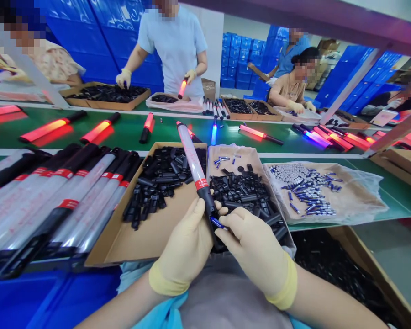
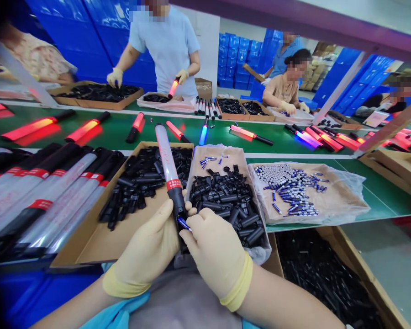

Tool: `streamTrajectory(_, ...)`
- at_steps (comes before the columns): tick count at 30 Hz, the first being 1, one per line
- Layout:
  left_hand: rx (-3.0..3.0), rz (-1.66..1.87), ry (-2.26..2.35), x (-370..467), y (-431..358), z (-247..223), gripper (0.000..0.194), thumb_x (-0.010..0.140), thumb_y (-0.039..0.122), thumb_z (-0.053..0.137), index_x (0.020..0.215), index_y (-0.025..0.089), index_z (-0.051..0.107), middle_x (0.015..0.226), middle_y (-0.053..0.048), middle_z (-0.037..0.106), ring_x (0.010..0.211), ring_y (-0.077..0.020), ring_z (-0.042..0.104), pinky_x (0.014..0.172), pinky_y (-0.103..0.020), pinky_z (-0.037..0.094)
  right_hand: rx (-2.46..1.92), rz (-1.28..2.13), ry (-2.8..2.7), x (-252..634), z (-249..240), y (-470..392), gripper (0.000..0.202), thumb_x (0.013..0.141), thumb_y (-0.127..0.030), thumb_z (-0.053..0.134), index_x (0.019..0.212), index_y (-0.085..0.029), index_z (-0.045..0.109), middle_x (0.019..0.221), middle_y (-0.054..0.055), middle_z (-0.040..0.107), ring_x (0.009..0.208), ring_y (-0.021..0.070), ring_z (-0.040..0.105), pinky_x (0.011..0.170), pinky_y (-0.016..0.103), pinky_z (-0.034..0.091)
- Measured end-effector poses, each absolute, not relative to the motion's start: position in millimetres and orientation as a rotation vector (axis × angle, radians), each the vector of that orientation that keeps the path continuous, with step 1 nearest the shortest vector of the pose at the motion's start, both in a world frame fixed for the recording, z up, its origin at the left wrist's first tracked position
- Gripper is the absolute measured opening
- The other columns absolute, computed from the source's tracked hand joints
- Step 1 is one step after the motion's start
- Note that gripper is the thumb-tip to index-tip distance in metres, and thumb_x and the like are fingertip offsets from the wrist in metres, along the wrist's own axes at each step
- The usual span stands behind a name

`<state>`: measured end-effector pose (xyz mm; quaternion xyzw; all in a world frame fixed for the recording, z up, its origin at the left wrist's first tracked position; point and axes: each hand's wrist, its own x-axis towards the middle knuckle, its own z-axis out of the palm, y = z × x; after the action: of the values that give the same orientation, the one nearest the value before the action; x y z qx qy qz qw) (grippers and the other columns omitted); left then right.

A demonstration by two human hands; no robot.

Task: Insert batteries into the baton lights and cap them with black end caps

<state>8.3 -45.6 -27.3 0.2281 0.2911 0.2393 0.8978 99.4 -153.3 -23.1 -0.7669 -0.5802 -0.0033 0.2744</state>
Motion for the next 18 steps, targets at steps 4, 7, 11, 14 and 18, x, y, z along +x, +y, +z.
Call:
streamTrajectory(4,0.473,0.491,0.578,3,-40,-27,0.032,0.103,0.026,0.043,0.126,0.021,0.064,0.096,-0.006,0.068,0.081,-0.0157,0.067,0.076,-0.028,0.06,-1.925,-0.093,-1.514,90,-32,-144,0.012,0.098,-0.022,0.057,0.091,-0.018,0.066,0.088,0.005,0.064,0.084,0.0187,0.065,0.074,0.029,0.052)
streamTrajectory(7,0.457,0.432,0.618,1,-35,-26,0.031,0.104,0.027,0.041,0.124,0.021,0.063,0.095,-0.006,0.068,0.074,-0.015,0.067,0.06,-0.024,0.057,-1.875,-0.136,-1.538,86,-39,-139,0.022,0.1,-0.025,0.054,0.084,-0.017,0.066,0.081,0.005,0.061,0.079,0.0183,0.062,0.071,0.029,0.051)
streamTrajectory(11,0.453,0.437,0.622,0,-28,-24,0.031,0.104,0.03,0.04,0.122,0.02,0.063,0.091,-0.006,0.067,0.077,-0.0153,0.067,0.06,-0.023,0.057,-1.848,-0.083,-1.596,83,-40,-140,0.028,0.102,-0.032,0.05,0.102,-0.014,0.071,0.089,0.008,0.061,0.086,0.0211,0.059,0.077,0.034,0.053)
streamTrajectory(14,0.399,0.48,0.638,3,-24,-24,0.034,0.105,0.03,0.038,0.123,0.019,0.064,0.09,-0.006,0.068,0.084,-0.0162,0.069,0.074,-0.026,0.061,-1.838,-0.027,-1.683,79,-35,-141,0.04,0.101,-0.04,0.05,0.125,-0.012,0.066,0.108,0.013,0.061,0.098,0.0259,0.057,0.086,0.042,0.053)
streamTrajectory(18,0.38,0.482,0.684,6,-22,-21,0.039,0.105,0.03,0.034,0.122,0.018,0.067,0.094,-0.007,0.071,0.091,-0.0176,0.07,0.082,-0.028,0.061,-1.766,0.012,-1.749,90,-27,-144,0.042,0.1,-0.04,0.051,0.132,-0.013,0.062,0.131,0.015,0.057,0.114,0.0267,0.055,0.098,0.043,0.05)
